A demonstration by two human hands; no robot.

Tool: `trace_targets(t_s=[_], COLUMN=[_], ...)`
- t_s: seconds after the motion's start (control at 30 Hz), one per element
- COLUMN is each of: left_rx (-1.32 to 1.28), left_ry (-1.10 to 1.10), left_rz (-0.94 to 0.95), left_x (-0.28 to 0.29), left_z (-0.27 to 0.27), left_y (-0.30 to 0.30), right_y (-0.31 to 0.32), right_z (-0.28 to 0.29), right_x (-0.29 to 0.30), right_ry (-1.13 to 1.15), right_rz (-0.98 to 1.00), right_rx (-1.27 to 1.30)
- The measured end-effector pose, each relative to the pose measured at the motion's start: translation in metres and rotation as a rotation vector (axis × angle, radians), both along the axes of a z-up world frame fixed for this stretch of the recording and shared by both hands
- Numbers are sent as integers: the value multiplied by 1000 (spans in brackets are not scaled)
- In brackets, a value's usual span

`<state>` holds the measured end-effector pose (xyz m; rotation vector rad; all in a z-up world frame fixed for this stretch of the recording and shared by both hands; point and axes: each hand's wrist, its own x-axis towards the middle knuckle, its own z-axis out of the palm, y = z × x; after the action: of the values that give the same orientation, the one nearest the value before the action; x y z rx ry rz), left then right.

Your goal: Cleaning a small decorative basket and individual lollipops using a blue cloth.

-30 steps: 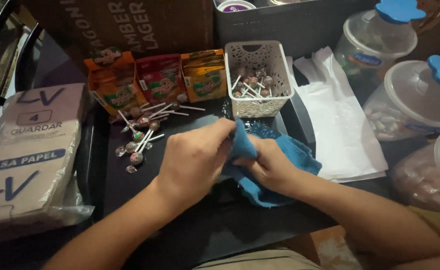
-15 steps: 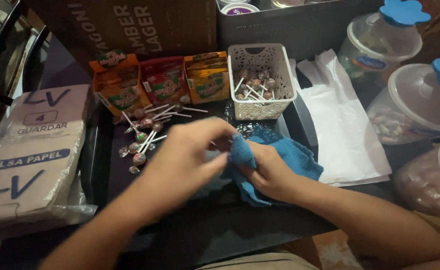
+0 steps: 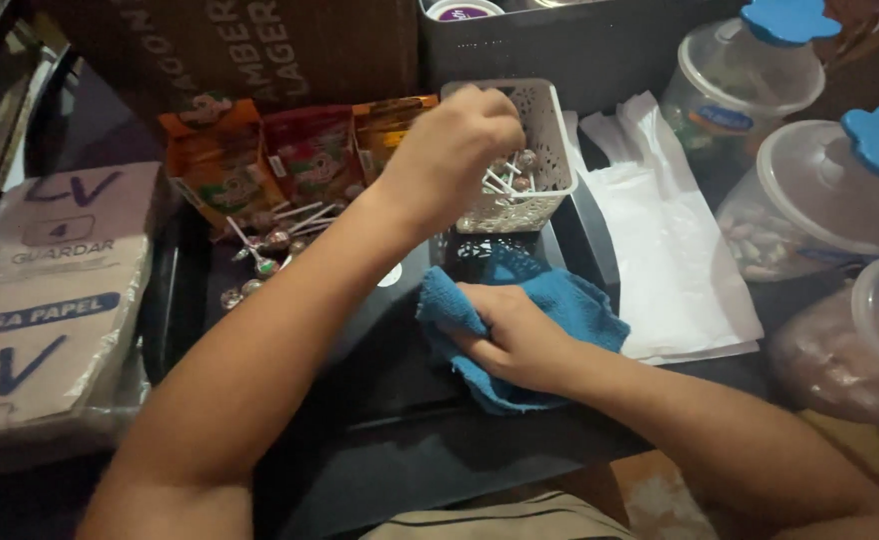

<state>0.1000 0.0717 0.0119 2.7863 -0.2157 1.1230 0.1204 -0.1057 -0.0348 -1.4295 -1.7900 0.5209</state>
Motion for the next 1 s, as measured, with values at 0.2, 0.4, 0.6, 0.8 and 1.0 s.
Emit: trace_targets(t_s=[0.2,0.4,0.6,0.8,1.0], left_rx=[-143,-177,-59,-37,-107], left_ry=[233,186,570,698,485], left_rz=[81,362,889,966,910], left_x=[-17,-115,-131,-119,-127], left_z=[-2,27,-28,-56,10], left_y=[9,33,63,74,27], right_y=[3,7,8,6,4], right_z=[-7,-15,-19,-20,7], right_x=[4,4,6,7,0], right_ry=[192,131,122,142,88], right_rz=[16,21,-17,-45,-149], right_rx=[13,-41,-98,-130,53])
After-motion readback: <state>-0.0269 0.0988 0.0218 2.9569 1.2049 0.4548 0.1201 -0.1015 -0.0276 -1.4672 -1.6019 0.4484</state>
